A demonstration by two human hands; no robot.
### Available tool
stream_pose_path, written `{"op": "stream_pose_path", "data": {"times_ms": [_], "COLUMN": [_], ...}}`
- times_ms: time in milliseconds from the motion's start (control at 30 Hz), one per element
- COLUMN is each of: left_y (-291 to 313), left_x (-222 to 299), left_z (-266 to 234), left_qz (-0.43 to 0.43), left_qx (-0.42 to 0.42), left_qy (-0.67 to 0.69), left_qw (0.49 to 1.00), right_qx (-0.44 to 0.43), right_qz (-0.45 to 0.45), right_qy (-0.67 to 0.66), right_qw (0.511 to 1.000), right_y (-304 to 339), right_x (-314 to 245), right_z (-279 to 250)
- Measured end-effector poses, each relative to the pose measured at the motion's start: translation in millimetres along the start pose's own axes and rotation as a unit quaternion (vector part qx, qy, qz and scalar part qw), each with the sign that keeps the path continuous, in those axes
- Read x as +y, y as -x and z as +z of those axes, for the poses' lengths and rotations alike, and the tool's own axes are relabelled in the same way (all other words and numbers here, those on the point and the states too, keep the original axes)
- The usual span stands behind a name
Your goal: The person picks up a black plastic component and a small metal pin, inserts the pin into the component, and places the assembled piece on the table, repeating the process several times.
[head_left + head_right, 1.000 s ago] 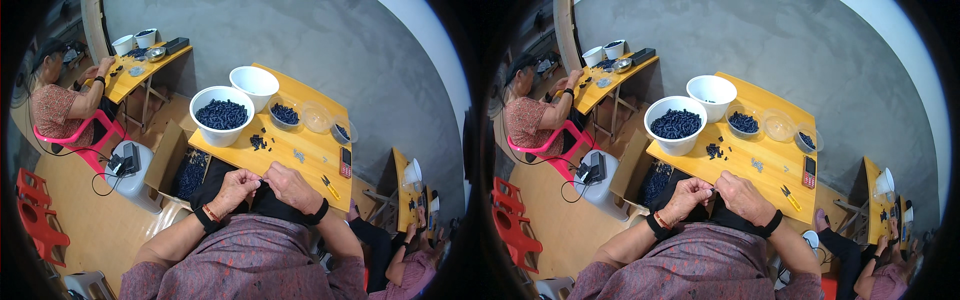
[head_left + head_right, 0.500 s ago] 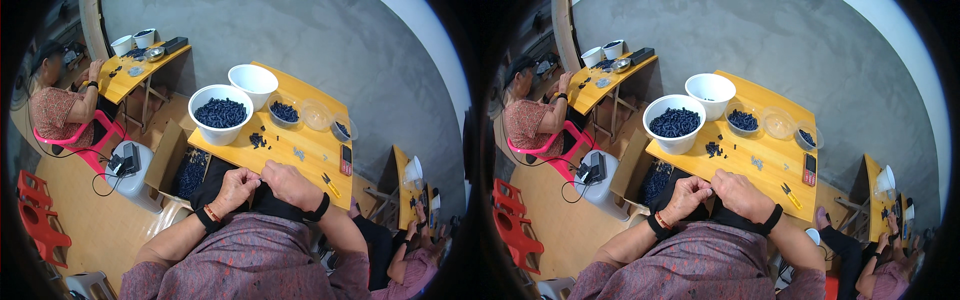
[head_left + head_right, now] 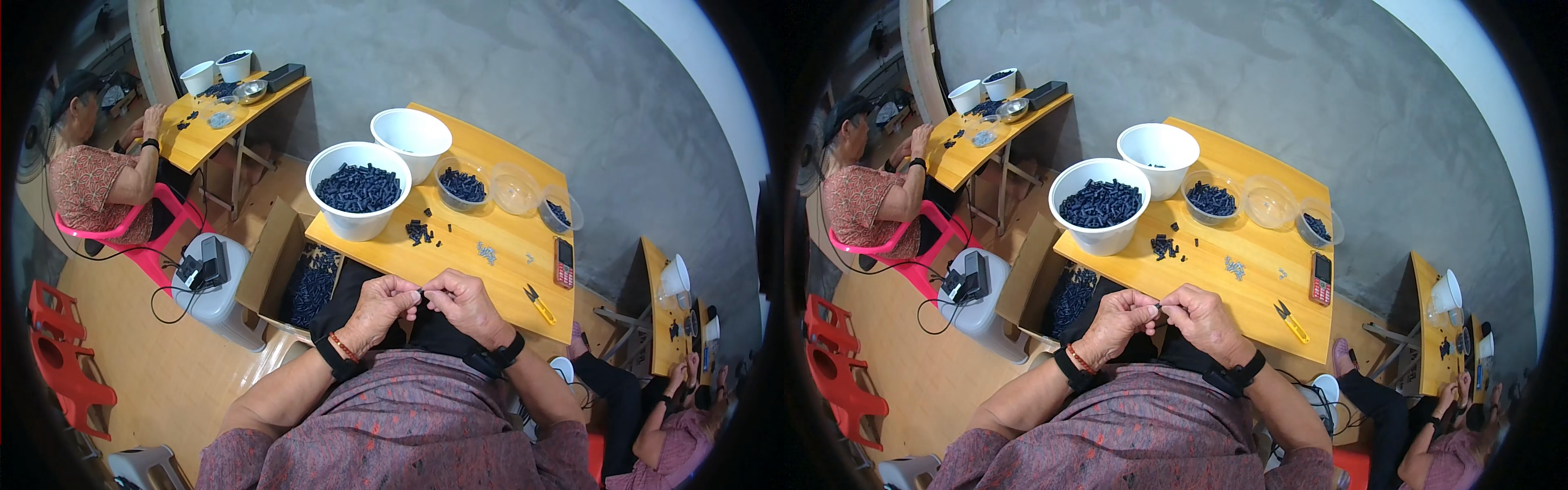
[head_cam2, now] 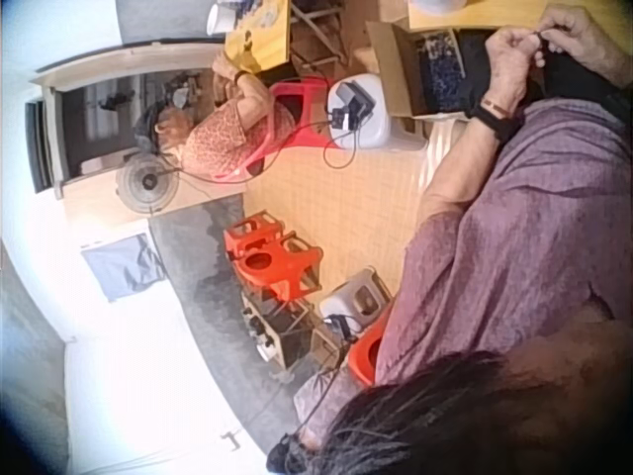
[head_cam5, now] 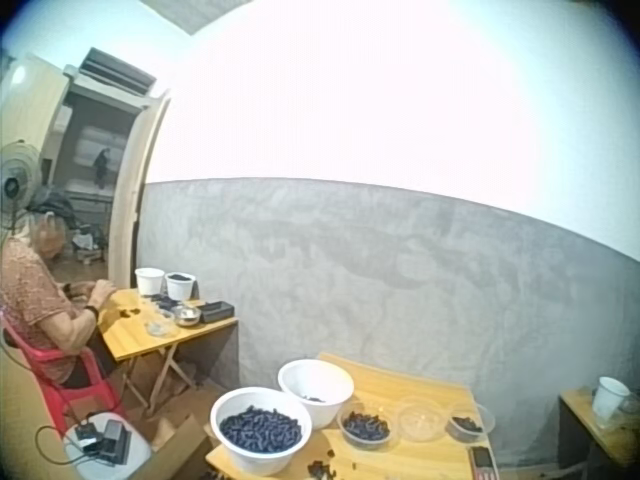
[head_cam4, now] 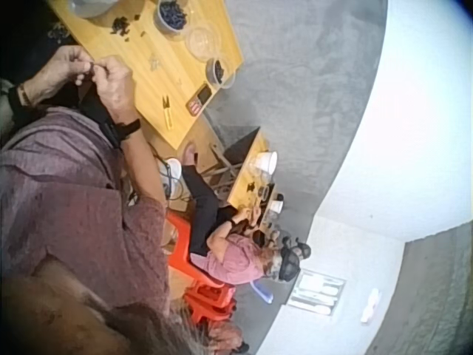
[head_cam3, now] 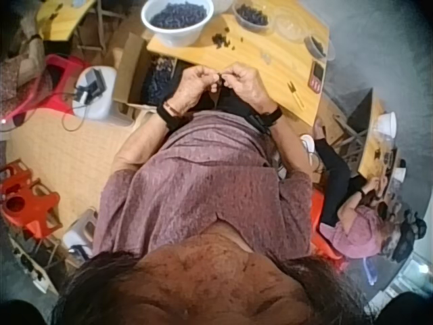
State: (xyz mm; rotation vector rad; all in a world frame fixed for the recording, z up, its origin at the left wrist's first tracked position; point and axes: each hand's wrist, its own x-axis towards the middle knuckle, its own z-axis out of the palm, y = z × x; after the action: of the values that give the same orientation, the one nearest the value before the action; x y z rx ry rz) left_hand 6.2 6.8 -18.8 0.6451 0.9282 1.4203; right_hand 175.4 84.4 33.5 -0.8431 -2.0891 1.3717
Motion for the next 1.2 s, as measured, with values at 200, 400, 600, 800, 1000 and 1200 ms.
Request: {"op": "stream_pose_path", "data": {"times_ms": [200, 400, 600, 800, 1000, 1200], "left_y": [1.7, -2.2, -4.1, -2.2, -2.7, -0.6], "left_x": [3.3, 2.7, 3.6, 9.5, 8.4, 10.1], "left_z": [0.3, -1.6, -6.6, -4.1, -4.3, -2.8], "left_qz": [-0.011, -0.004, 0.0, 0.005, -0.008, -0.007], "left_qx": [0.019, 0.041, 0.084, 0.074, 0.059, 0.029], "left_qy": [0.013, -0.004, 0.013, 0.036, 0.052, 0.051], "left_qw": [1.0, 0.999, 0.996, 0.997, 0.997, 0.998], "right_qx": [0.024, -0.062, 0.205, 0.138, 0.126, 0.149], "right_qz": [-0.119, 0.05, -0.096, -0.125, -0.097, 0.041], "right_qy": [0.099, -0.002, 0.233, 0.387, 0.353, -0.002], "right_qw": [0.988, 0.997, 0.946, 0.903, 0.922, 0.988], "right_y": [-1.4, -18.3, -74.3, -102.3, -98.1, -45.0], "right_x": [-2.3, -1.5, 29.3, 37.7, 33.7, 8.0], "right_z": [10.6, -10.5, -50.0, -48.8, -46.2, -31.0]}}
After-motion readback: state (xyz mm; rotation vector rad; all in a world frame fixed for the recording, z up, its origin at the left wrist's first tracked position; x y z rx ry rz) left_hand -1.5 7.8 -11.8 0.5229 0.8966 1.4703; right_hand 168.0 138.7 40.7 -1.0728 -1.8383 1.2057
